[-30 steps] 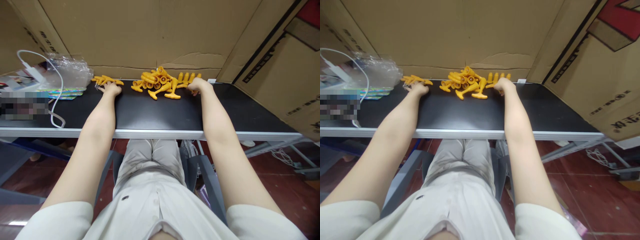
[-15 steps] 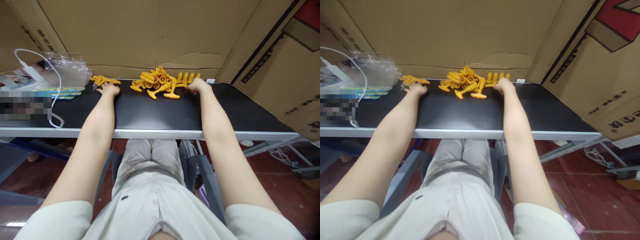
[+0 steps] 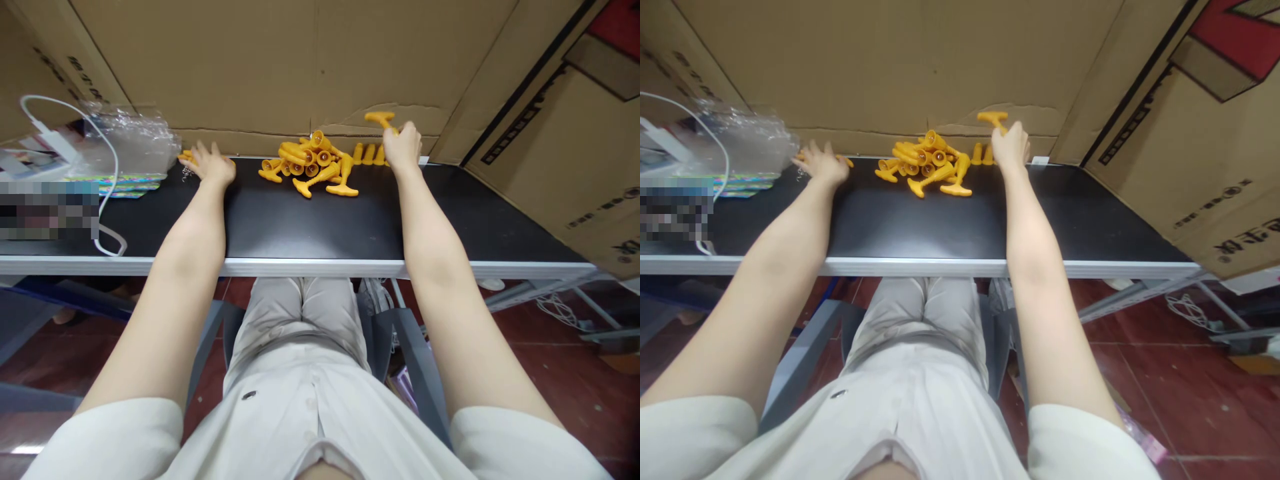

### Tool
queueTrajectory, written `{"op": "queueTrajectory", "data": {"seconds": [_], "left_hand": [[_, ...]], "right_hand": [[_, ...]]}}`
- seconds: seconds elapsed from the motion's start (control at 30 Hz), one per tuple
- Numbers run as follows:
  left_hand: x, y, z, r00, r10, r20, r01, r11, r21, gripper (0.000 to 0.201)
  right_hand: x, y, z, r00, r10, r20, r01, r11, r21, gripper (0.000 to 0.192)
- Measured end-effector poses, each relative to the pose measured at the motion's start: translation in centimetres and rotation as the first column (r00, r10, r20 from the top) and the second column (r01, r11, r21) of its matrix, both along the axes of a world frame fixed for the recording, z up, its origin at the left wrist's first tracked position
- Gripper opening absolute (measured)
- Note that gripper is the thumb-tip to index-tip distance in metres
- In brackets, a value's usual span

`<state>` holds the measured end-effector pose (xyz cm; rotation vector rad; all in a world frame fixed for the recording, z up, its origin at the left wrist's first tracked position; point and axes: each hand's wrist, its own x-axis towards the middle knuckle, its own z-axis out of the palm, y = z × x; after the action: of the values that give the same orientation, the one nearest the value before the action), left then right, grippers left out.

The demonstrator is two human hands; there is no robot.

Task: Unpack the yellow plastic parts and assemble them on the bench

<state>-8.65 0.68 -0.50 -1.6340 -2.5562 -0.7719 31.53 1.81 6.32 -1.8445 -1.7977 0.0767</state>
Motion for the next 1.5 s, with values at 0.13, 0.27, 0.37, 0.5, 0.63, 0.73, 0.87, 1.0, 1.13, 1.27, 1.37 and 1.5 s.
{"op": "queueTrajectory", "data": {"seconds": [0.13,0.27,0.37,0.5,0.63,0.73,0.87,1.0,1.13,1.27,1.37,1.5], "left_hand": [[4.3,-2.4,3.2,0.977,-0.163,-0.135,0.196,0.938,0.285,0.074],[8.6,-4.8,5.2,0.890,-0.381,-0.249,0.445,0.845,0.297,0.080],[10.2,-5.4,5.8,0.815,-0.519,-0.258,0.572,0.793,0.209,0.079],[10.4,-5.1,5.6,0.814,-0.515,-0.269,0.566,0.806,0.172,0.071],[9.9,-4.9,5.5,0.809,-0.546,-0.217,0.579,0.803,0.138,0.068],[9.8,-5.2,5.6,0.828,-0.539,-0.153,0.559,0.814,0.159,0.066],[9.7,-4.9,5.3,0.844,-0.510,-0.167,0.535,0.821,0.199,0.057],[9.1,-2.6,3.9,0.785,-0.579,-0.218,0.618,0.716,0.326,0.038],[8.8,-1.0,3.2,0.750,-0.638,-0.176,0.643,0.639,0.421,0.024],[9.7,-2.7,4.4,0.656,-0.720,0.228,0.662,0.693,0.286,0.006],[10.5,-4.7,5.8,0.459,-0.663,0.591,0.754,0.642,0.136,0.026],[10.6,-5.4,6.7,0.267,-0.537,0.800,0.785,0.603,0.142,0.042]], "right_hand": [[-2.4,-1.5,1.0,0.995,-0.048,-0.091,0.065,0.978,0.197,0.034],[-5.7,-3.3,0.8,0.973,0.189,0.134,-0.219,0.941,0.257,0.035],[-7.9,-4.1,-0.1,0.883,0.358,0.303,-0.421,0.890,0.176,0.036],[-9.4,-3.9,-1.5,0.789,0.472,0.393,-0.556,0.821,0.131,0.039],[-9.1,-3.0,-2.1,0.762,0.489,0.424,-0.589,0.796,0.141,0.043],[-8.8,-2.7,-2.1,0.752,0.484,0.448,-0.597,0.788,0.149,0.043],[-8.8,-3.2,-1.6,0.764,0.434,0.477,-0.565,0.808,0.169,0.040],[-9.0,-4.5,-0.7,0.782,0.323,0.534,-0.480,0.858,0.184,0.044],[-9.3,-5.5,-0.1,0.744,0.244,0.621,-0.442,0.878,0.185,0.055],[-9.3,-5.7,0.0,0.719,0.234,0.654,-0.470,0.857,0.211,0.059],[-9.2,-5.5,0.0,0.707,0.271,0.653,-0.497,0.848,0.186,0.060],[-9.5,-5.8,0.0,0.706,0.287,0.647,-0.509,0.841,0.184,0.060]]}}
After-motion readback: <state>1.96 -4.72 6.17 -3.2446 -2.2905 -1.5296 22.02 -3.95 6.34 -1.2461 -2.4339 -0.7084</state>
